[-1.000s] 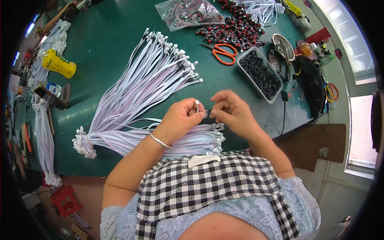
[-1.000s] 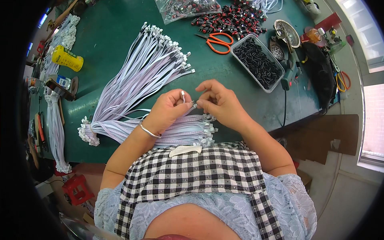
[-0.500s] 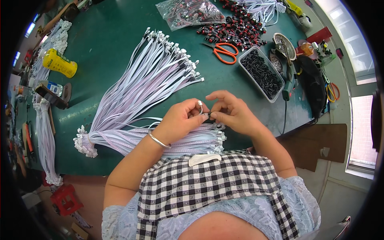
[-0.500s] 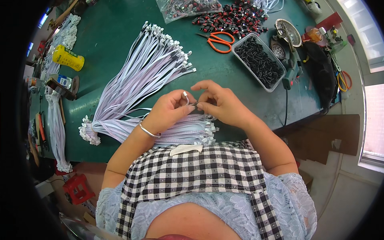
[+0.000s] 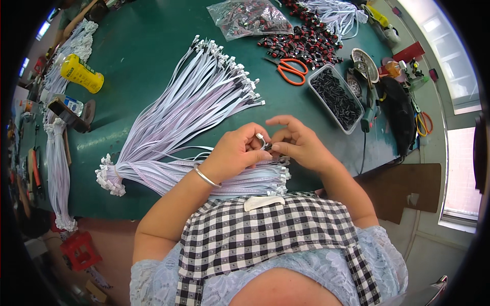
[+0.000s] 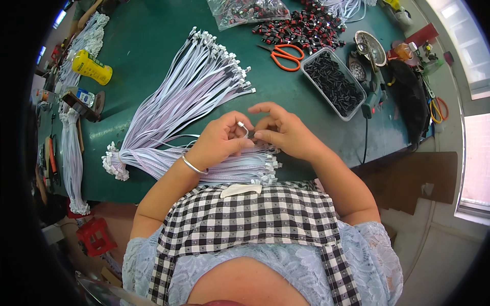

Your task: The person repeatedly picks up white cables and small black plastic clips from a tray, attaches the clips to the cable ends, and places the finished units back on the table. The process is continuous and repetitive throughout the clip.

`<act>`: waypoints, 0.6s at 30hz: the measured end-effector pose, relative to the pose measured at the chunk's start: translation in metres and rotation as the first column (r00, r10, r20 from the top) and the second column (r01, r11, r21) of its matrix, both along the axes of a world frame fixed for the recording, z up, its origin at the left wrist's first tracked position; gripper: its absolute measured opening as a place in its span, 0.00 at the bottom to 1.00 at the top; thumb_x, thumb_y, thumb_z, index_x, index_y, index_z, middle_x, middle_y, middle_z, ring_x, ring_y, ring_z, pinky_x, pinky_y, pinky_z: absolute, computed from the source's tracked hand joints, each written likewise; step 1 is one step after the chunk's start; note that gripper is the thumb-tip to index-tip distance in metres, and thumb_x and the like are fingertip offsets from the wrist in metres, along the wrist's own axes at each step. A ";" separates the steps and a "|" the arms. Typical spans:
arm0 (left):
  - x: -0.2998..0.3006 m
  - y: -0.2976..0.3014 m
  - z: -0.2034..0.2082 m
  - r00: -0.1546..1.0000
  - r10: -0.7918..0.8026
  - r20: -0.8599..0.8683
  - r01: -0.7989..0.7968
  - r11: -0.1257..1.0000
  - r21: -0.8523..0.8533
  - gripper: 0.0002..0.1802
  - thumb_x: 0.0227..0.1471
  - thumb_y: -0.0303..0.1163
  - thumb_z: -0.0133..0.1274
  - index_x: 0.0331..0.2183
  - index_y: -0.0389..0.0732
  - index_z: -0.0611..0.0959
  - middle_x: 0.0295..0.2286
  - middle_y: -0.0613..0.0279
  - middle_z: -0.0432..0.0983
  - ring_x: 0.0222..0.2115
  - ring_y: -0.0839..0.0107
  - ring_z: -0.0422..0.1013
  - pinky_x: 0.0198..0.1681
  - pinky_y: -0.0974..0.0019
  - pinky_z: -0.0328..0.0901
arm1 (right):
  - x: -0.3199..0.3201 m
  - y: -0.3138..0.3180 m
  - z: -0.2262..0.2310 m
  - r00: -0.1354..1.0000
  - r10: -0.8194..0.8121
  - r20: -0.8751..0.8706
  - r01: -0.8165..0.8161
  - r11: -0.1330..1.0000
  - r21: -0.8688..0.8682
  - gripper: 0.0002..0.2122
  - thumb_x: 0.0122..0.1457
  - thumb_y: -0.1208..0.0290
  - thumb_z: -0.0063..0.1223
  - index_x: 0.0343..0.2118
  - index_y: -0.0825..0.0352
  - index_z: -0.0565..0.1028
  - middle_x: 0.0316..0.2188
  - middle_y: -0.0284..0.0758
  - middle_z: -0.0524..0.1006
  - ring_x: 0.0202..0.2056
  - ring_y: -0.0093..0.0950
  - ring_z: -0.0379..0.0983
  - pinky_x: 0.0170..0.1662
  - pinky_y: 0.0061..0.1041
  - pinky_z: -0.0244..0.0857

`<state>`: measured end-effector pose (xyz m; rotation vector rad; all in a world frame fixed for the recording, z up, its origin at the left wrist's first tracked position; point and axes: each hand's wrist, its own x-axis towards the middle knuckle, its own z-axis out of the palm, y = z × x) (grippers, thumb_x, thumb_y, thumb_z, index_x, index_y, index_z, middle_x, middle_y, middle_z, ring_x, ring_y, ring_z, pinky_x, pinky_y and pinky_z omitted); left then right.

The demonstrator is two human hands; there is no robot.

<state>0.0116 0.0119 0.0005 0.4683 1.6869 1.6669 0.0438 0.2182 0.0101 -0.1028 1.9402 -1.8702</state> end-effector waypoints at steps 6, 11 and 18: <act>0.000 0.001 -0.004 0.999 0.040 0.013 -0.041 0.995 0.085 0.19 0.44 0.20 0.58 0.39 0.39 0.70 0.19 0.71 0.66 0.18 0.84 0.64 0.21 0.80 0.59 | 0.004 0.003 -0.006 0.999 -0.044 0.007 0.043 0.997 0.066 0.07 0.57 0.74 0.52 0.37 0.69 0.73 0.27 0.30 0.75 0.29 0.16 0.70 0.30 0.17 0.64; 0.001 0.003 -0.005 0.997 0.078 -0.013 -0.077 0.995 0.068 0.20 0.44 0.20 0.58 0.40 0.38 0.70 0.19 0.71 0.65 0.18 0.84 0.62 0.20 0.80 0.57 | 0.003 0.001 0.010 0.983 0.045 -0.176 0.004 0.964 0.268 0.05 0.56 0.74 0.53 0.33 0.68 0.74 0.24 0.30 0.74 0.26 0.16 0.68 0.28 0.18 0.62; -0.003 0.005 -0.011 0.992 0.106 -0.063 -0.108 0.994 -0.028 0.09 0.48 0.24 0.56 0.35 0.38 0.75 0.20 0.72 0.68 0.20 0.86 0.61 0.22 0.80 0.57 | 0.001 -0.002 0.000 0.958 0.018 -0.285 0.083 0.938 0.337 0.05 0.55 0.71 0.54 0.29 0.68 0.74 0.22 0.35 0.73 0.22 0.24 0.68 0.27 0.24 0.62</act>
